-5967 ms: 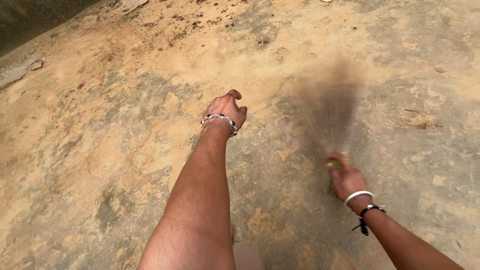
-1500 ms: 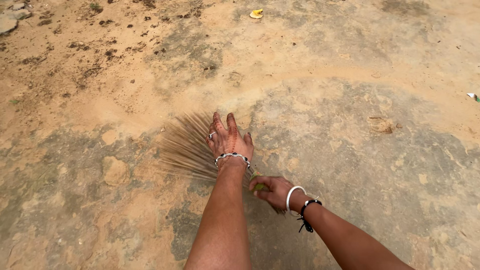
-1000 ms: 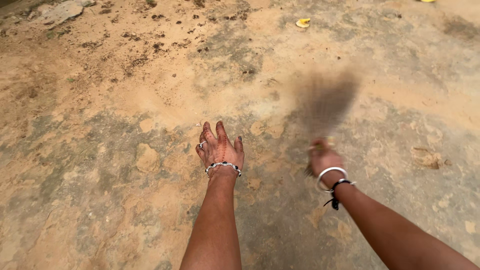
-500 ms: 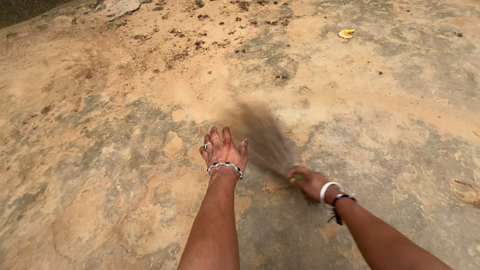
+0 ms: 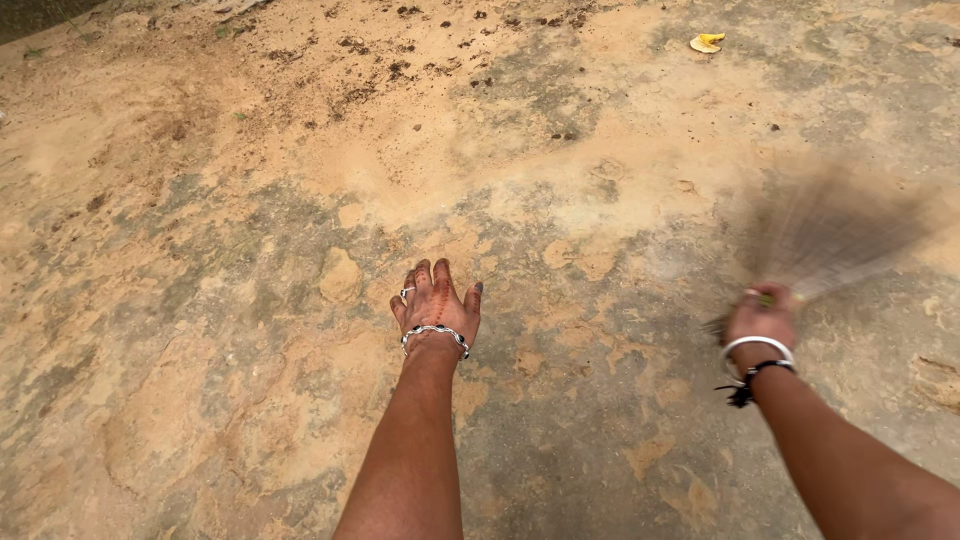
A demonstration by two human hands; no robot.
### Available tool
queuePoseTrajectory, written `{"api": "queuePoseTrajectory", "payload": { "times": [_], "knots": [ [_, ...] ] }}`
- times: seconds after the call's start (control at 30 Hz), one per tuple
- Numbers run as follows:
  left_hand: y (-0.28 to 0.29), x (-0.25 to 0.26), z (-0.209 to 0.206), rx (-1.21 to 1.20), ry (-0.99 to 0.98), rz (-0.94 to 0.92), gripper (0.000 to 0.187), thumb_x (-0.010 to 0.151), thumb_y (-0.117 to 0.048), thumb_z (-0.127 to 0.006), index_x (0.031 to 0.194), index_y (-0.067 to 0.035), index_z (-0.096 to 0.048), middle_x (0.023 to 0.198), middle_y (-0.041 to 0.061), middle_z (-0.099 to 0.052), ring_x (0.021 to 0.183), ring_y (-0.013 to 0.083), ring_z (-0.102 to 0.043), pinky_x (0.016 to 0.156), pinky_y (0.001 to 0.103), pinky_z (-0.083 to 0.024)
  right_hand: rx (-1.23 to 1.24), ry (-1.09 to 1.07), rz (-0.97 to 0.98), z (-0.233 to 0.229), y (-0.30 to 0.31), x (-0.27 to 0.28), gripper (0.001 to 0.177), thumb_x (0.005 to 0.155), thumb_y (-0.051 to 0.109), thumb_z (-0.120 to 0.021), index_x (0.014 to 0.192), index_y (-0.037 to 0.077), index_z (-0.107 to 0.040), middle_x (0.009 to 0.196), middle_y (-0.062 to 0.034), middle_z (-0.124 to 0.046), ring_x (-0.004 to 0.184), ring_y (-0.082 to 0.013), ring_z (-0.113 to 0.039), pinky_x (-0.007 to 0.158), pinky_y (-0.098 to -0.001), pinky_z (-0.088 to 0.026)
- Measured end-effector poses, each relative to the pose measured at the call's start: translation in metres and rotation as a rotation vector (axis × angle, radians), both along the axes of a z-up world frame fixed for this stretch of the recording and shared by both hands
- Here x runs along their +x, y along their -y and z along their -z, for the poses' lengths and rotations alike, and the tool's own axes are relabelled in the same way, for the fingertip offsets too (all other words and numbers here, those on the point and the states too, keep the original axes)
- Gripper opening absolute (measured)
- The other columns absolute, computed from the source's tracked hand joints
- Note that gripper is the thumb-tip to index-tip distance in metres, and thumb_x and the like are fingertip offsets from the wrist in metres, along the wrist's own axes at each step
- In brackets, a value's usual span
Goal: The person sweeps dirt and sand across the ground using a hand broom.
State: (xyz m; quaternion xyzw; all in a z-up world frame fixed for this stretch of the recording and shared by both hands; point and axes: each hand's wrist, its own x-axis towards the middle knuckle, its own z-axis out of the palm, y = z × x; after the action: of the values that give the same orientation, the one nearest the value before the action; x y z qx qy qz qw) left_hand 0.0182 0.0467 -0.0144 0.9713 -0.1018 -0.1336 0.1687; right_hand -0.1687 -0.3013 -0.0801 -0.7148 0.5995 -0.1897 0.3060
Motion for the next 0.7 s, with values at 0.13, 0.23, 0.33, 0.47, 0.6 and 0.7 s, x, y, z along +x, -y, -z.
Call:
{"api": "queuePoseTrajectory", "payload": {
  "times": [0.13, 0.23, 0.33, 0.47, 0.6, 0.7],
  "knots": [
    [0.006, 0.003, -0.009, 0.001, 0.061, 0.006, 0.070, 0.094, -0.054, -0.049, 0.151, -0.018, -0.030, 0.159, 0.009, -0.025, 0.148, 0.0260, -0.023, 0.118, 0.054, -0.018, -0.041, -0.207, -0.770, -0.021, -0.093, 0.051, 0.026, 0.102, 0.038, -0.046, 0.121, 0.029, -0.060, 0.078, -0.0084, -0.069, 0.054, -0.0181, -0.058, 0.044, -0.0281, -0.049],
    [0.005, -0.004, -0.017, 0.038, 0.073, 0.013, 0.068, 0.095, -0.054, -0.047, 0.151, -0.019, -0.030, 0.158, 0.007, -0.028, 0.147, 0.0247, -0.025, 0.119, 0.053, -0.019, 0.266, -0.268, -1.326, -0.030, -0.138, 0.066, 0.031, 0.096, 0.042, -0.044, 0.119, 0.029, -0.060, 0.105, -0.0014, -0.069, 0.056, -0.0199, -0.068, 0.053, -0.0263, -0.061],
    [-0.001, -0.009, -0.023, 0.107, 0.083, 0.062, 0.066, 0.096, -0.053, -0.047, 0.151, -0.019, -0.031, 0.159, 0.006, -0.028, 0.147, 0.0243, -0.026, 0.120, 0.052, -0.018, 0.037, -0.087, -1.704, -0.007, -0.156, 0.083, 0.028, 0.098, 0.039, -0.056, 0.117, 0.023, -0.069, 0.113, -0.0078, -0.075, 0.095, -0.0160, -0.064, 0.079, -0.0307, -0.048],
    [-0.019, -0.013, -0.032, 0.201, 0.054, 0.119, 0.068, 0.095, -0.052, -0.047, 0.151, -0.021, -0.026, 0.159, 0.004, -0.023, 0.148, 0.0232, -0.018, 0.120, 0.051, -0.013, 0.210, -0.122, -1.289, 0.033, -0.114, 0.086, 0.023, 0.094, 0.038, -0.056, 0.110, 0.028, -0.069, 0.119, -0.0001, -0.071, 0.098, -0.0177, -0.067, 0.084, -0.0333, -0.055],
    [-0.040, -0.017, -0.048, 0.233, 0.064, 0.096, 0.068, 0.095, -0.051, -0.048, 0.152, -0.020, -0.026, 0.160, 0.004, -0.023, 0.149, 0.0224, -0.017, 0.121, 0.051, -0.013, 0.087, 0.031, -0.562, 0.055, -0.040, 0.079, 0.013, 0.097, 0.031, -0.061, 0.108, 0.028, -0.068, 0.120, -0.0075, -0.068, 0.092, -0.0266, -0.066, 0.079, -0.0431, -0.057],
    [-0.049, -0.021, -0.056, 0.275, 0.026, 0.038, 0.066, 0.097, -0.051, -0.047, 0.152, -0.021, -0.027, 0.161, 0.004, -0.024, 0.150, 0.0220, -0.019, 0.122, 0.051, -0.015, 0.043, 0.205, -0.149, 0.047, -0.033, 0.077, 0.015, 0.101, 0.028, -0.059, 0.115, 0.024, -0.062, 0.112, -0.0134, -0.068, 0.088, -0.0231, -0.062, 0.079, -0.0408, -0.052]
  ]
}}
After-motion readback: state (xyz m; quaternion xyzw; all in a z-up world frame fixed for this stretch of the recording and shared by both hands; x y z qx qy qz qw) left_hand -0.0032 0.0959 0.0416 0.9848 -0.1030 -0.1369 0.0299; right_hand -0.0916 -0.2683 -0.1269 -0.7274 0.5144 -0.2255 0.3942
